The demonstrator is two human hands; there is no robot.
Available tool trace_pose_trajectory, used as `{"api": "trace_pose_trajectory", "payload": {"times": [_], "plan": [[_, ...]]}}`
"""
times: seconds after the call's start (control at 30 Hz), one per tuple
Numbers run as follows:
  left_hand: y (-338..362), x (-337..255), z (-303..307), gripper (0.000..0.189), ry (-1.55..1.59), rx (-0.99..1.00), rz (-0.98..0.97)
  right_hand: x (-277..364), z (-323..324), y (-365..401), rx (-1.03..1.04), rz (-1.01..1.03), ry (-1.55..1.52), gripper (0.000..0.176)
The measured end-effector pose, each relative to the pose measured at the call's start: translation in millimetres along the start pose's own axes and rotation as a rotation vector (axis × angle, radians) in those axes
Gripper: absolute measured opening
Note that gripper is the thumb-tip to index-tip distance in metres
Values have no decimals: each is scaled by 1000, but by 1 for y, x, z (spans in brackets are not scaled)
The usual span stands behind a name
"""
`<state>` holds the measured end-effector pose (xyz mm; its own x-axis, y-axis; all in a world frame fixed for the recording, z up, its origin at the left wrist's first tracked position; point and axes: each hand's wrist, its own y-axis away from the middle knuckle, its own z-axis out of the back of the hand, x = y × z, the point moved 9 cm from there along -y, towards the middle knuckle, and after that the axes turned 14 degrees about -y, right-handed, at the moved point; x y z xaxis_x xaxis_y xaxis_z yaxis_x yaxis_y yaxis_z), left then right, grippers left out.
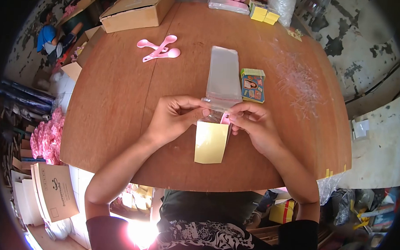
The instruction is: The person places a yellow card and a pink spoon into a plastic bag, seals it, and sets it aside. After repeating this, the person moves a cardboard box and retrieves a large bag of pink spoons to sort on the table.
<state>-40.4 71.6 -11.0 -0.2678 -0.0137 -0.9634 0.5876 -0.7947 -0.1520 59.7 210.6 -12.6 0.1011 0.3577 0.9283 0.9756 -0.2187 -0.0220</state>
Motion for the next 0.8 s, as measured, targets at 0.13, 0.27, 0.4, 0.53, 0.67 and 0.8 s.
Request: {"api": "trace_pose_trajectory", "payload": {"times": [0.13, 0.27, 0.4, 0.53, 0.67, 0.8], "plan": [[1, -4, 1, 15, 41, -9, -31, 5, -5, 0, 10, -25, 59, 14], [0, -6, 3, 14, -5, 13, -52, 8, -8, -1, 123, 38, 109, 13], [1, -12, 6, 11, -28, 29, -71, 15, -12, 0, 180, 109, 146, 11], [3, -17, 5, 10, 2, 57, -142, 24, -19, 1, 252, 200, 309, 12], [4, -21, 6, 13, -52, 91, -173, 23, -18, 2, 295, 204, 357, 16], [3, -16, 6, 16, -81, 114, -198, 27, -23, 4, 278, 200, 399, 18]]}}
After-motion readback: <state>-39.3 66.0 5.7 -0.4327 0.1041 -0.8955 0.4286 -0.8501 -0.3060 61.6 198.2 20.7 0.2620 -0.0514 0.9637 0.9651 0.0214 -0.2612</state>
